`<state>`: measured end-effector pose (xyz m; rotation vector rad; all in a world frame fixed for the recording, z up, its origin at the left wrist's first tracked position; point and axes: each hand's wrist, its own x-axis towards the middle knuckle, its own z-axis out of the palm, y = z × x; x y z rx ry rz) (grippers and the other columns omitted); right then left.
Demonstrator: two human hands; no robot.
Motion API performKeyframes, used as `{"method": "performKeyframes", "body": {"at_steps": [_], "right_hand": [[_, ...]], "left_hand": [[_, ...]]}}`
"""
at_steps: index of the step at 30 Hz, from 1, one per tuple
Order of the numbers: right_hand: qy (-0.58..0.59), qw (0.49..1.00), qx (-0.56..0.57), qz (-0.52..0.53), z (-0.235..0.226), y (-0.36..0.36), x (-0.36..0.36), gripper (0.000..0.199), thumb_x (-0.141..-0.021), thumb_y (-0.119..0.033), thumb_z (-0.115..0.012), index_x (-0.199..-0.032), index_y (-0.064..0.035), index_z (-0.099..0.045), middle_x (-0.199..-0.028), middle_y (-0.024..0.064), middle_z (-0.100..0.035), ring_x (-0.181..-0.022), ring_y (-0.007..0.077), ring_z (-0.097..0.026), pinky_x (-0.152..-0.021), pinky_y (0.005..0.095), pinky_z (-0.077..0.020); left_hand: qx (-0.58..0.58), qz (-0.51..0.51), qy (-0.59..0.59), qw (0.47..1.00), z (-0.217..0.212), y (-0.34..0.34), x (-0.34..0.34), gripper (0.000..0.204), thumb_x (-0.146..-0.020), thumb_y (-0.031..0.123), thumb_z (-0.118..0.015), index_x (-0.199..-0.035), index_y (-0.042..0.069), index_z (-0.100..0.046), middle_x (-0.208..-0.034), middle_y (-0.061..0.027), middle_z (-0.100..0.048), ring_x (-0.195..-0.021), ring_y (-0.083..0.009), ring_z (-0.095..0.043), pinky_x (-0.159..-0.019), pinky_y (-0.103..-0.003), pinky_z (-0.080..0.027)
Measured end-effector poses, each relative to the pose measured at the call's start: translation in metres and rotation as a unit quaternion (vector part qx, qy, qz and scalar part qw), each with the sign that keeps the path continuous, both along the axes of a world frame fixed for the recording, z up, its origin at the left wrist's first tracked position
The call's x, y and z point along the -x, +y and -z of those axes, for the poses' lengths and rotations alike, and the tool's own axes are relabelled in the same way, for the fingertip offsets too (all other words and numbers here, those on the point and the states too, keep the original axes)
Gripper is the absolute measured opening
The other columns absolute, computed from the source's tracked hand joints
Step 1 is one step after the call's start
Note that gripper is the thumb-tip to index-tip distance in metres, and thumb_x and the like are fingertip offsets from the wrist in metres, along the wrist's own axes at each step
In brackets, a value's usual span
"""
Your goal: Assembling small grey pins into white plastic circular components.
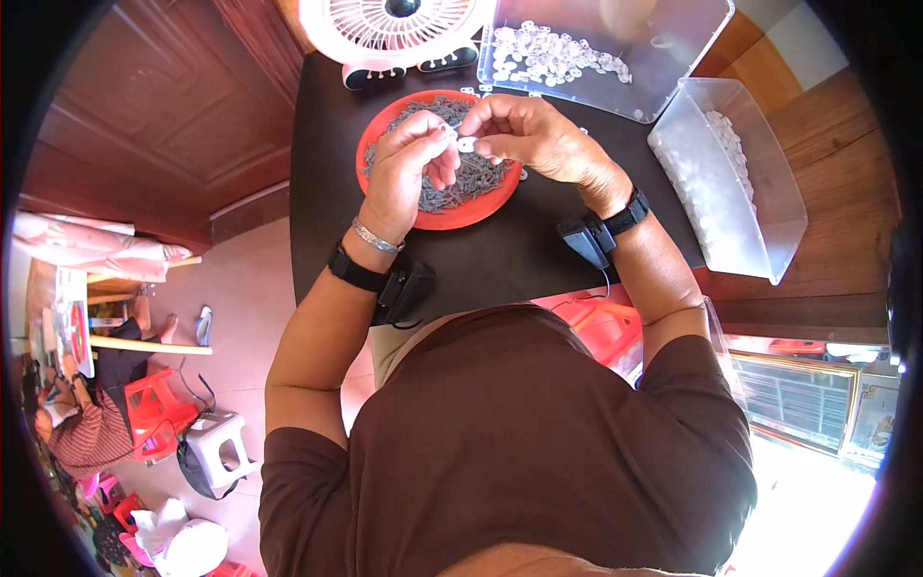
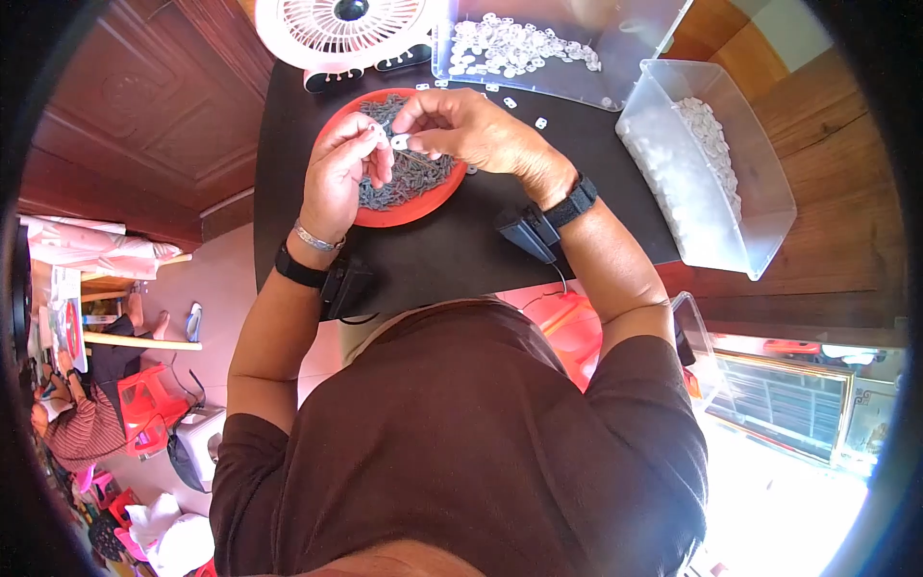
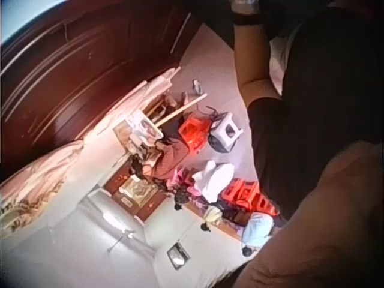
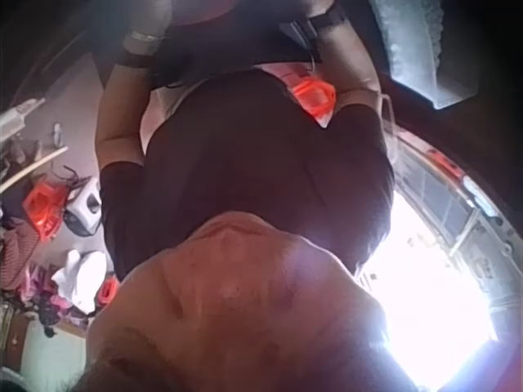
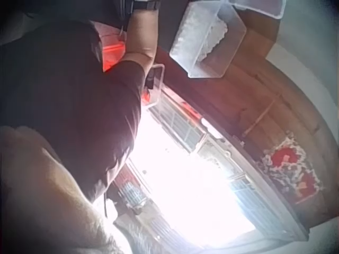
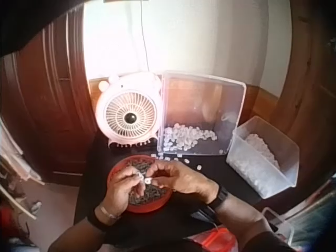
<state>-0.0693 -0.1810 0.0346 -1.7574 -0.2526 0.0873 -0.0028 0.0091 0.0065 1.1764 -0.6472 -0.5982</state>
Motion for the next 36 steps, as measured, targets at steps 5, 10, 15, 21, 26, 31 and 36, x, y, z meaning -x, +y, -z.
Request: {"method": "performKeyframes", "body": {"at_steps": [5,10,15,21,26,31,36], "right_hand": [[-0.017,1.000,-0.011,-0.018,0.003,0.008,-0.009,0.018,-0.085,-0.003,-0.061,-0.103,-0.0001,-0.060,-0.087,0.0010,-0.061,-0.077,0.0081,-0.053,-0.072,0.0239,-0.0459],[-0.028,0.999,-0.022,0.001,0.011,0.011,-0.007,0.017,-0.087,-0.004,-0.061,-0.103,-0.0013,-0.060,-0.089,-0.0003,-0.060,-0.080,0.0061,-0.052,-0.073,0.0227,-0.0447],[-0.110,0.986,-0.027,0.124,0.024,0.021,-0.005,0.014,-0.085,0.001,-0.062,-0.099,-0.0019,-0.062,-0.089,-0.0008,-0.062,-0.085,0.0059,-0.058,-0.077,0.0213,-0.0481],[-0.133,0.982,-0.068,0.117,0.030,0.028,-0.002,0.009,-0.084,-0.002,-0.065,-0.092,-0.0010,-0.063,-0.084,0.0020,-0.064,-0.080,0.0070,-0.059,-0.073,0.0233,-0.0490],[-0.058,0.977,-0.194,0.061,0.033,0.026,-0.003,0.011,-0.086,-0.001,-0.062,-0.096,0.0011,-0.060,-0.085,0.0047,-0.064,-0.081,0.0097,-0.060,-0.076,0.0241,-0.0489],[-0.054,0.983,-0.162,0.064,0.029,0.030,-0.001,0.012,-0.089,-0.004,-0.059,-0.100,-0.0003,-0.059,-0.084,0.0006,-0.062,-0.077,0.0063,-0.057,-0.072,0.0226,-0.0488],[-0.064,0.987,-0.111,0.097,0.030,0.029,-0.001,0.015,-0.089,-0.004,-0.058,-0.103,0.0004,-0.059,-0.083,0.0004,-0.062,-0.073,0.0060,-0.057,-0.071,0.0219,-0.0491]], "left_hand": [[0.029,-0.010,0.006,1.000,0.000,0.002,-0.004,0.018,-0.091,0.018,-0.045,-0.084,0.003,-0.053,-0.069,-0.0043,-0.054,-0.058,-0.0117,-0.052,-0.053,-0.022,-0.039],[0.057,-0.021,0.031,0.998,0.002,0.001,-0.005,0.018,-0.090,0.018,-0.048,-0.082,0.004,-0.055,-0.065,-0.0036,-0.055,-0.055,-0.0111,-0.052,-0.051,-0.022,-0.039],[0.065,-0.036,0.048,0.996,0.005,-0.001,-0.004,0.018,-0.090,0.019,-0.048,-0.083,0.004,-0.054,-0.068,-0.0044,-0.056,-0.057,-0.0123,-0.054,-0.051,-0.022,-0.041],[0.071,-0.043,0.061,0.995,0.008,-0.002,-0.003,0.017,-0.090,0.017,-0.045,-0.081,0.004,-0.052,-0.068,-0.0053,-0.055,-0.057,-0.0146,-0.055,-0.052,-0.024,-0.042],[0.061,-0.029,0.063,0.996,0.010,-0.002,-0.004,0.017,-0.090,0.017,-0.045,-0.079,0.005,-0.050,-0.067,-0.0055,-0.055,-0.057,-0.0156,-0.055,-0.052,-0.025,-0.043],[0.056,-0.058,0.053,0.995,0.013,-0.007,-0.003,0.016,-0.090,0.016,-0.046,-0.080,0.005,-0.052,-0.066,-0.0053,-0.056,-0.057,-0.0141,-0.054,-0.052,-0.025,-0.043],[0.030,-0.081,0.035,0.996,0.012,-0.009,-0.002,0.016,-0.090,0.016,-0.049,-0.081,0.004,-0.054,-0.067,-0.0048,-0.056,-0.057,-0.0130,-0.054,-0.051,-0.024,-0.042]]}}
